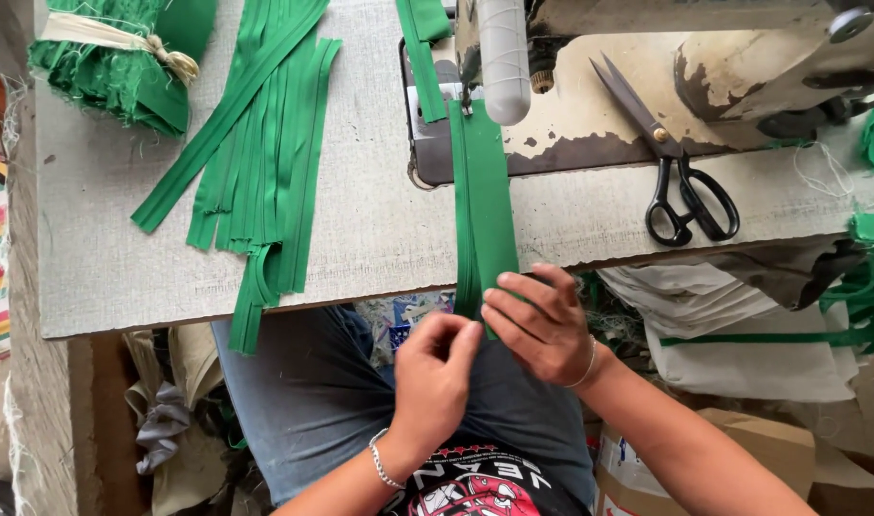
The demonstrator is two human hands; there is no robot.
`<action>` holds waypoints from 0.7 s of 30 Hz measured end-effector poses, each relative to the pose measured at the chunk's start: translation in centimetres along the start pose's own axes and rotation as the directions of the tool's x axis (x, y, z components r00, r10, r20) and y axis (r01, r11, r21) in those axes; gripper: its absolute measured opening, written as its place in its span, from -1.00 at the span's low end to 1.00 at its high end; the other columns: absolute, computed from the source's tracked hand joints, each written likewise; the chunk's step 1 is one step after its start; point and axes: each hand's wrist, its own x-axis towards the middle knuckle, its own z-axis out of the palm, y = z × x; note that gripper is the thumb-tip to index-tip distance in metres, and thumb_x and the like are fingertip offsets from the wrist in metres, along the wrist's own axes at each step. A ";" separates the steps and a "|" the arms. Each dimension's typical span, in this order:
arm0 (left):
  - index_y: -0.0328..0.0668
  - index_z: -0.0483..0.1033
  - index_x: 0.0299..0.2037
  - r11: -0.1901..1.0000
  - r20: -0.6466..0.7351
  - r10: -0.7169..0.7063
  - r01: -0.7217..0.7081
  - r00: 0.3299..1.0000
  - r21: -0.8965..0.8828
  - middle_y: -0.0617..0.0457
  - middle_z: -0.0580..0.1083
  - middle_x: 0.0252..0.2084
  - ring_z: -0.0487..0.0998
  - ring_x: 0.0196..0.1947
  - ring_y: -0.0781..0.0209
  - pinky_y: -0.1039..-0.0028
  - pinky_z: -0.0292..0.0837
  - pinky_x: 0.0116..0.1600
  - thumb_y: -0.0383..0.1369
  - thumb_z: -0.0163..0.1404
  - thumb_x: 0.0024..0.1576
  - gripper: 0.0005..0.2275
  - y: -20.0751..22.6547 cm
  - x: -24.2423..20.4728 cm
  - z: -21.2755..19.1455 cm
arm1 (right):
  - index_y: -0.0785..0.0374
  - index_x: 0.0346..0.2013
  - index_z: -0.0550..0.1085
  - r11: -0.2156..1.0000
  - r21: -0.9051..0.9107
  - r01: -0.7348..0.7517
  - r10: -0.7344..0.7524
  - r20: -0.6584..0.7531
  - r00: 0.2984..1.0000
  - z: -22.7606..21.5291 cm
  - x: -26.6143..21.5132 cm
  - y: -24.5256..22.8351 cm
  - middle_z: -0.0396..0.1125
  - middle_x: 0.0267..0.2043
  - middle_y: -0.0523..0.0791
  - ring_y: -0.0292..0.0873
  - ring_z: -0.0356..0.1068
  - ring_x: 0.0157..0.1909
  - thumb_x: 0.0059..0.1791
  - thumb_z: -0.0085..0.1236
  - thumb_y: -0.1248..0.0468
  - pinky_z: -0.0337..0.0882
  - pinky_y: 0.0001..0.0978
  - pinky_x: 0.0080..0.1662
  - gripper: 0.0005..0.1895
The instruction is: Preparing and sewing green fabric strips using an industrial sewing machine.
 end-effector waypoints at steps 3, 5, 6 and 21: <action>-0.12 0.50 -0.30 0.989 -0.228 0.122 -0.097 0.966 0.116 0.14 0.48 -0.39 0.45 -0.36 0.32 0.49 0.39 -0.14 -0.34 0.10 0.14 -0.92 -2.1 0.7 -1.5 | 0.39 -0.14 0.55 0.995 0.095 0.000 -0.004 0.035 0.999 0.8 0.0 -0.1 0.47 -0.04 0.04 0.08 0.46 0.09 0.17 -0.25 0.35 0.29 0.09 0.20 -0.66; -0.15 0.57 -0.01 0.982 -0.146 0.082 -0.055 0.986 0.182 0.08 0.61 -0.04 0.59 0.00 0.23 0.42 0.43 0.10 -0.27 0.11 0.11 -0.72 -3.8 1.3 -2.0 | 0.41 -0.16 0.55 0.994 0.105 -0.010 0.009 0.015 1.000 1.2 -0.1 -0.3 0.46 -0.06 0.05 0.09 0.48 0.05 0.12 -0.02 0.40 0.34 0.13 0.19 -0.82; -0.15 0.57 -0.01 0.982 -0.154 0.078 -0.049 0.985 0.181 0.08 0.61 -0.04 0.59 0.00 0.23 0.42 0.43 0.10 -0.27 0.11 0.11 -0.72 -3.4 1.2 -1.8 | 0.41 -0.16 0.55 0.994 0.113 -0.008 0.006 0.017 1.000 1.3 -0.1 -0.5 0.46 -0.06 0.05 0.09 0.48 0.05 0.12 -0.02 0.40 0.34 0.13 0.19 -0.82; -0.20 0.58 -0.12 0.997 0.072 0.003 0.003 0.997 -0.082 0.19 0.54 -0.35 0.38 -0.41 0.47 0.59 0.36 -0.29 -0.40 0.04 0.20 -0.88 -0.6 0.3 -0.6 | 0.42 -0.11 0.51 0.962 0.263 -0.080 0.076 0.025 0.997 0.4 -0.4 -0.6 0.46 -0.01 0.08 0.13 0.50 0.07 0.11 -0.03 0.41 0.32 0.18 0.27 -0.83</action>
